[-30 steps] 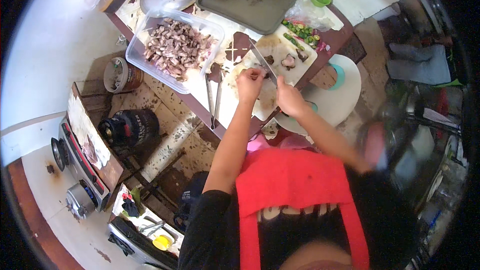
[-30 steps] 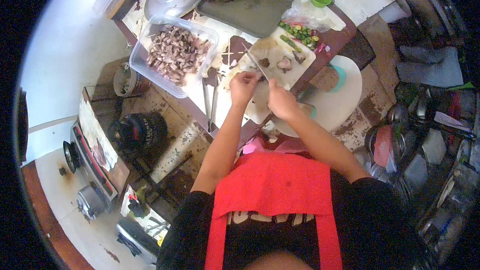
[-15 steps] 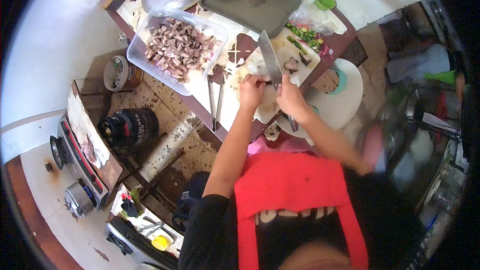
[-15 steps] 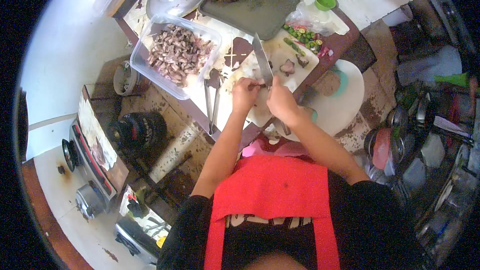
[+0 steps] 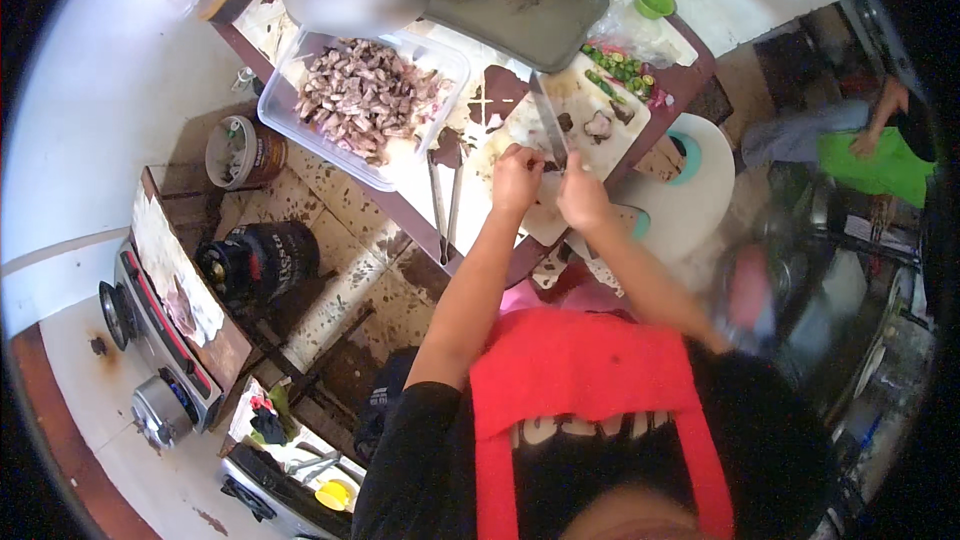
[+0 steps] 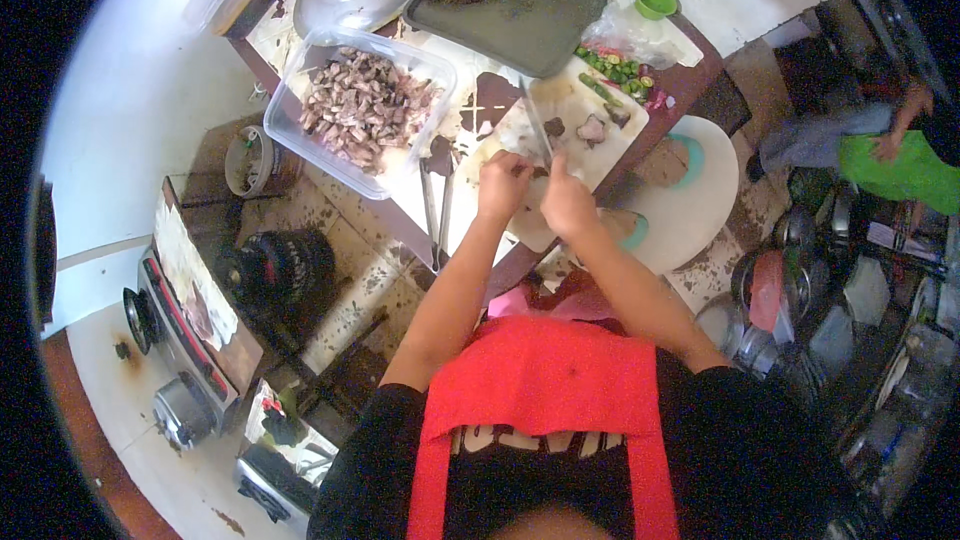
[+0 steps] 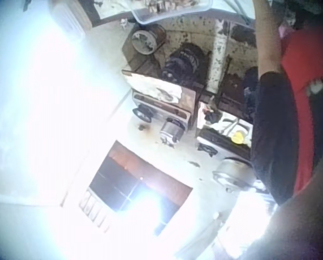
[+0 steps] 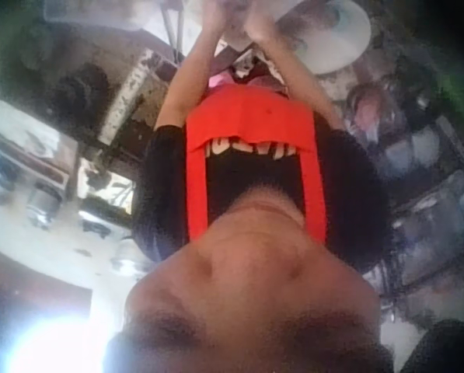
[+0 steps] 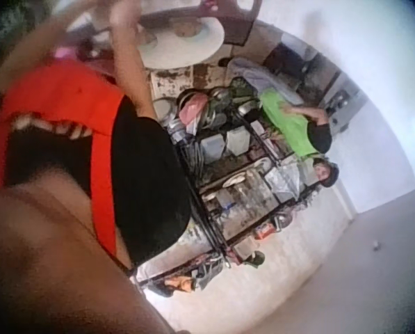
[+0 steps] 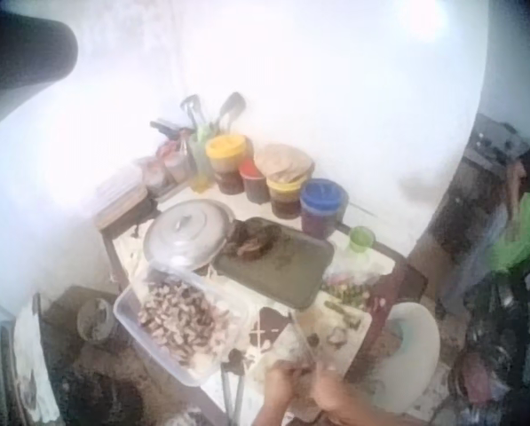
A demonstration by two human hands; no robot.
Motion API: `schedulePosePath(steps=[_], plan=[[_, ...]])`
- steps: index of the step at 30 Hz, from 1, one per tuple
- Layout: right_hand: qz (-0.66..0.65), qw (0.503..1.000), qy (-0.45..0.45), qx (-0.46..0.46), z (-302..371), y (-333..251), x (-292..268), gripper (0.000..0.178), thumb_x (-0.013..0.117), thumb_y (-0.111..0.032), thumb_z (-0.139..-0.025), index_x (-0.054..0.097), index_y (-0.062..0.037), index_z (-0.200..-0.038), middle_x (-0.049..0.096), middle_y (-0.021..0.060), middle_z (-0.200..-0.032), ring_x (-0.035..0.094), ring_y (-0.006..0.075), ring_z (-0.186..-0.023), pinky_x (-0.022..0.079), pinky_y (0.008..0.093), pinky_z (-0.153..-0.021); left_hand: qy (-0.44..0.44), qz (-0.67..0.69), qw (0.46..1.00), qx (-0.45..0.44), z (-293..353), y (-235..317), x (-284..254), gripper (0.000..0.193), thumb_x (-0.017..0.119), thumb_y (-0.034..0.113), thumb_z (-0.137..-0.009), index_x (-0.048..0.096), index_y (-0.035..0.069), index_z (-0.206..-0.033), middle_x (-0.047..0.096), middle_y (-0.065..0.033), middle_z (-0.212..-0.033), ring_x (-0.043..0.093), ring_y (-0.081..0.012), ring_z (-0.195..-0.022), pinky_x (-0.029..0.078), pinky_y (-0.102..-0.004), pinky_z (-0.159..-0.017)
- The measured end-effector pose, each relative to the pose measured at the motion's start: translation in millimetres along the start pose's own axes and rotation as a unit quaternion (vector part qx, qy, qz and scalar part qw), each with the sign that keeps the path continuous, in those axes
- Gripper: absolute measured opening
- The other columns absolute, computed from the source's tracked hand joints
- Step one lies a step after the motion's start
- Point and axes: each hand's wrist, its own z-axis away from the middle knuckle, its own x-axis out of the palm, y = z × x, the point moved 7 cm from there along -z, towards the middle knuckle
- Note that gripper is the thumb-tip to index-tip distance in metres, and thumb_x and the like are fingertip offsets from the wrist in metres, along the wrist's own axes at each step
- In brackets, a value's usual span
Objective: The person slices pieces of cooked meat into smaller bits on a cutting board using a large knife and places the sliced meat into a plastic container.
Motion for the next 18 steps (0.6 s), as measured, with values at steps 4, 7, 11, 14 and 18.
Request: schedulePosePath(steps=[4,7,11,14,18], plan=[[-0.071,0.996,0.051,-0.022,8.8,-7.7,-3.1,0.035,0.046,-0.007,-0.079,0.031,0.002,-0.109,0.058,0.0278,-0.075,0.057,0.0463,-0.074,0.045,0.0518,-0.067,-0.014,0.012,0.999,-0.033,7.7,-9.8,-2.3,0.007,0.066,0.003,-0.065,0.064,0.002,-0.071,0.059,-0.0137,-0.074,0.06,-0.0263,-0.064,0.049,-0.0335,-0.062],[-0.022,0.999,0.033,-0.003,6.0,-0.1,14.4,0.033,0.047,-0.007,-0.079,0.032,0.0016,-0.108,0.059,0.0267,-0.075,0.057,0.0463,-0.073,0.044,0.052,-0.067,-0.004,-0.01,1.0,-0.022,6.9,-8.0,-8.8,0.01,0.066,0.002,-0.065,0.064,0.003,-0.074,0.06,-0.0133,-0.076,0.06,-0.0255,-0.066,0.049,-0.0326,-0.064],[-0.034,0.998,0.009,0.048,4.2,-14.0,-1.3,0.033,0.046,-0.007,-0.079,0.031,0.0013,-0.108,0.059,0.0256,-0.078,0.056,0.0466,-0.075,0.044,0.0521,-0.069,0.045,-0.018,0.998,-0.028,10.4,-14.1,-36.4,0.021,0.063,-0.001,-0.066,0.06,0.005,-0.086,0.055,-0.0122,-0.084,0.058,-0.0256,-0.069,0.048,-0.0341,-0.064],[-0.082,0.995,0.048,-0.003,15.1,-16.1,10.2,0.034,0.047,-0.008,-0.079,0.031,0.0011,-0.108,0.059,0.0261,-0.077,0.056,0.0463,-0.075,0.043,0.0526,-0.068,0.088,-0.06,0.994,-0.038,14.1,-31.2,-48.0,0.026,0.061,0.0,-0.069,0.056,0.007,-0.094,0.049,-0.0135,-0.09,0.054,-0.029,-0.074,0.046,-0.0382,-0.068],[-0.052,0.997,0.054,-0.02,1.8,-0.3,13.4,0.034,0.046,-0.005,-0.078,0.032,0.0026,-0.108,0.057,0.0276,-0.073,0.056,0.0456,-0.071,0.043,0.0528,-0.064,0.138,-0.108,0.984,-0.012,-23.0,-19.9,-51.7,0.035,0.065,0.011,-0.07,0.052,0.003,-0.101,0.048,-0.0206,-0.093,0.051,-0.0388,-0.085,0.042,-0.0441,-0.078]])
